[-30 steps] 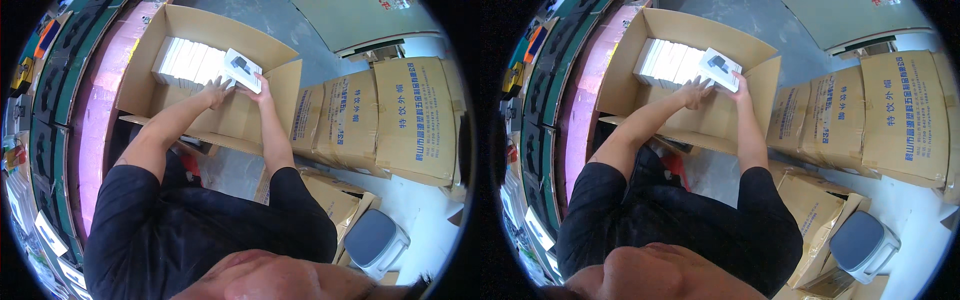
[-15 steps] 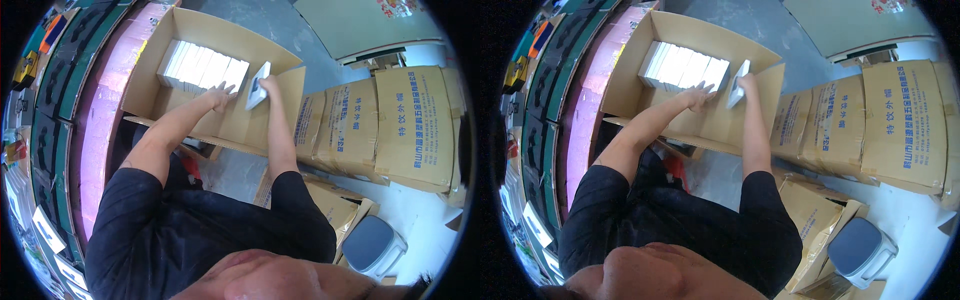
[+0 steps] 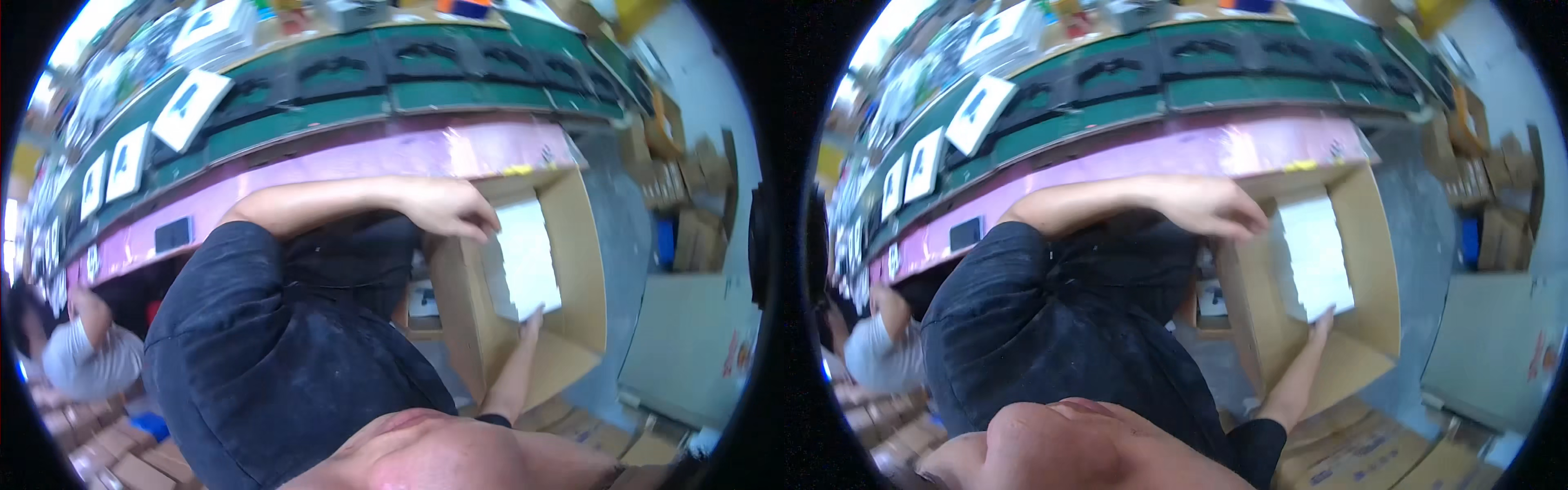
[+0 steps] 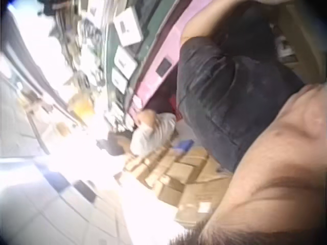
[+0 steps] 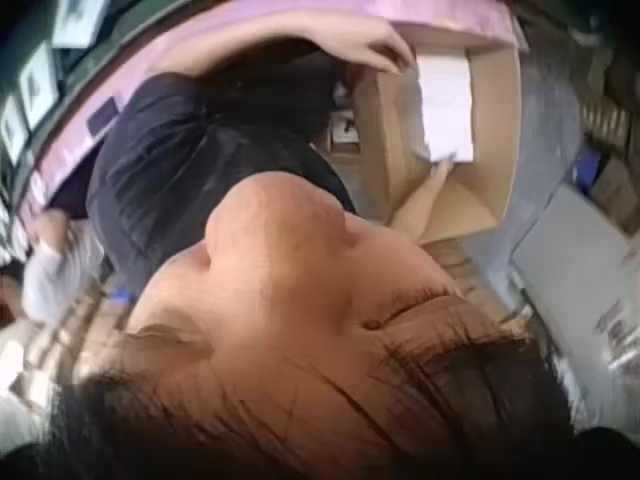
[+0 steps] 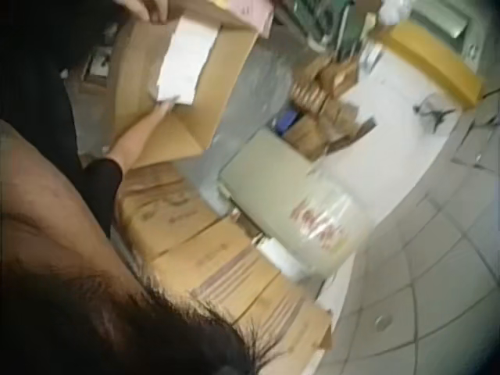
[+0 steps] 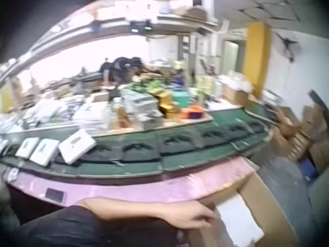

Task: Picking small boxed electronics from an assembly line and packing them into a large shipping box.

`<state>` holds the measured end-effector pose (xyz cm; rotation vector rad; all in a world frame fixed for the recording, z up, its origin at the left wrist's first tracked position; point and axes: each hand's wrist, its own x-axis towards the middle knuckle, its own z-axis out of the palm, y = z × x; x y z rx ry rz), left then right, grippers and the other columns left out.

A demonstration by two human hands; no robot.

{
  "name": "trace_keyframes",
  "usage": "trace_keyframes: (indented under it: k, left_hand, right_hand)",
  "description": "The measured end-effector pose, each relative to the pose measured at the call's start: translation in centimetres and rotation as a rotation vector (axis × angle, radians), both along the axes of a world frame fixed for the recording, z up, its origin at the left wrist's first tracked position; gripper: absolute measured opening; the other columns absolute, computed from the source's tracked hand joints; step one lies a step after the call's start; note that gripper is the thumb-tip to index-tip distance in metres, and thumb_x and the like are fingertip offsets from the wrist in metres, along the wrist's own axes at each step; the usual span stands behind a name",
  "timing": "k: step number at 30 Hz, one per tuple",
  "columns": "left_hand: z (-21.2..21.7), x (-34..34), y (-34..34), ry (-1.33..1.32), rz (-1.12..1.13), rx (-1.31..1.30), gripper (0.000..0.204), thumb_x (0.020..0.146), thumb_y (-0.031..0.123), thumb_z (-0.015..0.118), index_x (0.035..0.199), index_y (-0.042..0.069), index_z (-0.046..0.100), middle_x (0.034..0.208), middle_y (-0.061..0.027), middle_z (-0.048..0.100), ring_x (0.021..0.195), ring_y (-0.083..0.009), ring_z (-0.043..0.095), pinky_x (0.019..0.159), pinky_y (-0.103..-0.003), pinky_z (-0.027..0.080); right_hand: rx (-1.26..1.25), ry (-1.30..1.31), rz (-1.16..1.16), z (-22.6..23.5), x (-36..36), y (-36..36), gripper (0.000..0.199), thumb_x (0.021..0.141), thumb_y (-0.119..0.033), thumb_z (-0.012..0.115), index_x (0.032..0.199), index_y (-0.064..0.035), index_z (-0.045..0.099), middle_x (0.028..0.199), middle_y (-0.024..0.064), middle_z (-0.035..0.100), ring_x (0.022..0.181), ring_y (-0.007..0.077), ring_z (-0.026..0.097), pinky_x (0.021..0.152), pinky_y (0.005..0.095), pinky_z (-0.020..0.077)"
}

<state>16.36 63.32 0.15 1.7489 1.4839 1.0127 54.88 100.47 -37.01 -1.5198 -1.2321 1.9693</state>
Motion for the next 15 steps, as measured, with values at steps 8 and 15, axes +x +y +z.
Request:
trace_keyframes:
  k: [8, 15]
  left_hand:
    - [2.0, -14.9, -30.1, 0.553, 1.460, -0.169, 0.034, 0.090, 0.027, 0.063, 0.110, 0.000, 0.070, 0.105, -0.0196, 0.071, 0.096, -0.0319, 0.069, 0.087, -0.039, 0.053]
    - [-1.9, -28.3, -52.0, 0.615, 1.619, -0.879, 0.076, 0.089, 0.065, 0.057, 0.097, -0.010, 0.069, 0.106, -0.0303, 0.067, 0.103, -0.0426, 0.065, 0.092, -0.046, 0.048]
  right_hand:
    - [0.024, -0.360, 0.017, -2.7, -1.2, 4.1, 0.081, 0.099, -0.069, 0.028, 0.142, -0.0024, 0.043, 0.125, 0.0077, 0.060, 0.103, 0.0242, 0.060, 0.075, 0.0415, 0.0509]
    - [0.209, -0.533, -0.046, -2.7, -2.8, 3.1, 0.077, 0.103, -0.058, 0.032, 0.137, 0.0103, 0.045, 0.132, 0.0175, 0.057, 0.115, 0.0307, 0.058, 0.096, 0.0429, 0.0486]
